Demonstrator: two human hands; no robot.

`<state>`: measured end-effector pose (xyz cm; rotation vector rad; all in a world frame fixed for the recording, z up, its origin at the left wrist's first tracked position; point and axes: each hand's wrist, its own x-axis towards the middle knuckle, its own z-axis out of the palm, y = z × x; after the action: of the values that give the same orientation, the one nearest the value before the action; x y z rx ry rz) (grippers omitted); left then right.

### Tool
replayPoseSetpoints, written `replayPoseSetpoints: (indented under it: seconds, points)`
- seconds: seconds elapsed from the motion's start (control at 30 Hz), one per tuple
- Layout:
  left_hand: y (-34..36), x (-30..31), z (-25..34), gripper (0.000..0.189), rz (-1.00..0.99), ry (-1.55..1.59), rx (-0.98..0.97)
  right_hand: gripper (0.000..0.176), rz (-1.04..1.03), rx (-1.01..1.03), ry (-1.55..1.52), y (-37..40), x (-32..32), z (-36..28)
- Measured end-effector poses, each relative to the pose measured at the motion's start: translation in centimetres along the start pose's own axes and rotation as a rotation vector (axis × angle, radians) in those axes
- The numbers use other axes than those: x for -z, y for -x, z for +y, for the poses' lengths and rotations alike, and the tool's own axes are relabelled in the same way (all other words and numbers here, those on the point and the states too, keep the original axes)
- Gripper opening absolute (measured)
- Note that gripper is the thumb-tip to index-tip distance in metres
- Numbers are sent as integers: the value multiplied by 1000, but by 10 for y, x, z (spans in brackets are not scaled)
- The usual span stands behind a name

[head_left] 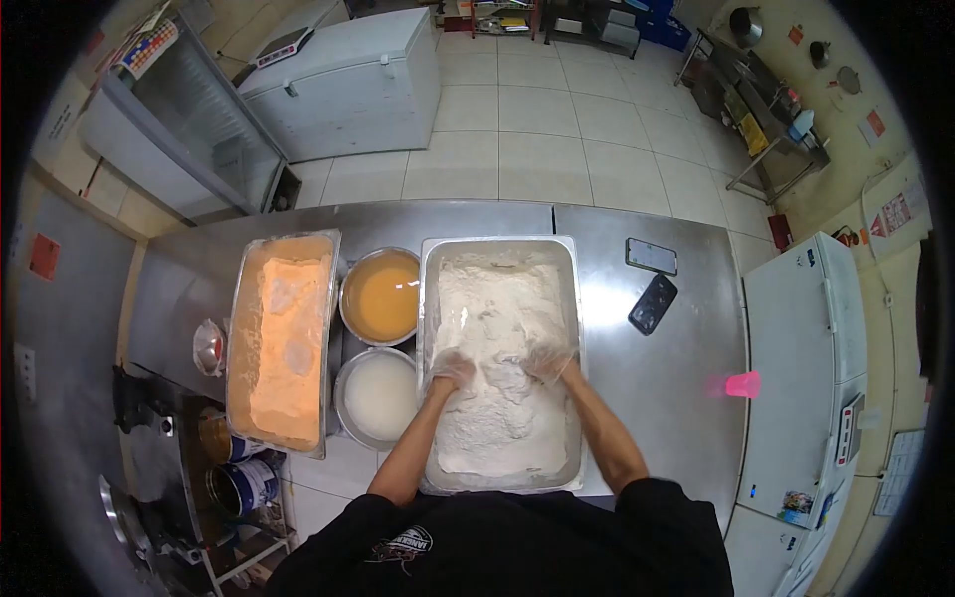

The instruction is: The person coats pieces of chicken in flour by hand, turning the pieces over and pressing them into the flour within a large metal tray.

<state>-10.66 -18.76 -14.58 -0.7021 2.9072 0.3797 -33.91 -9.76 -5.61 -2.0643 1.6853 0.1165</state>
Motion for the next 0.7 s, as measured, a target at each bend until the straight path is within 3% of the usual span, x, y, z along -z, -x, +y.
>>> replayPoseSetpoints:
  seconds: [0.13,0.27,0.37,0.43,0.5,0.57,0.7]
  points:
    - [30,0,26,19,-76,355,324,23,113,-94,-187,21,-70,-15]
    - [36,18,42,21,-92,1191,605,24,205,-161,-523,26,-85,-22]
    - [34,47,45,22,16,1691,618,25,370,-187,-817,18,-68,-27]
    - [33,70,42,24,82,1778,585,26,466,-165,-950,16,-46,-22]
    - [34,85,35,25,106,1596,537,27,502,-101,-915,18,-18,-16]
    - [37,82,30,26,68,1165,457,27,422,-38,-636,28,-1,-10]
    - [78,34,59,29,47,248,185,29,83,85,243,48,-60,-21]
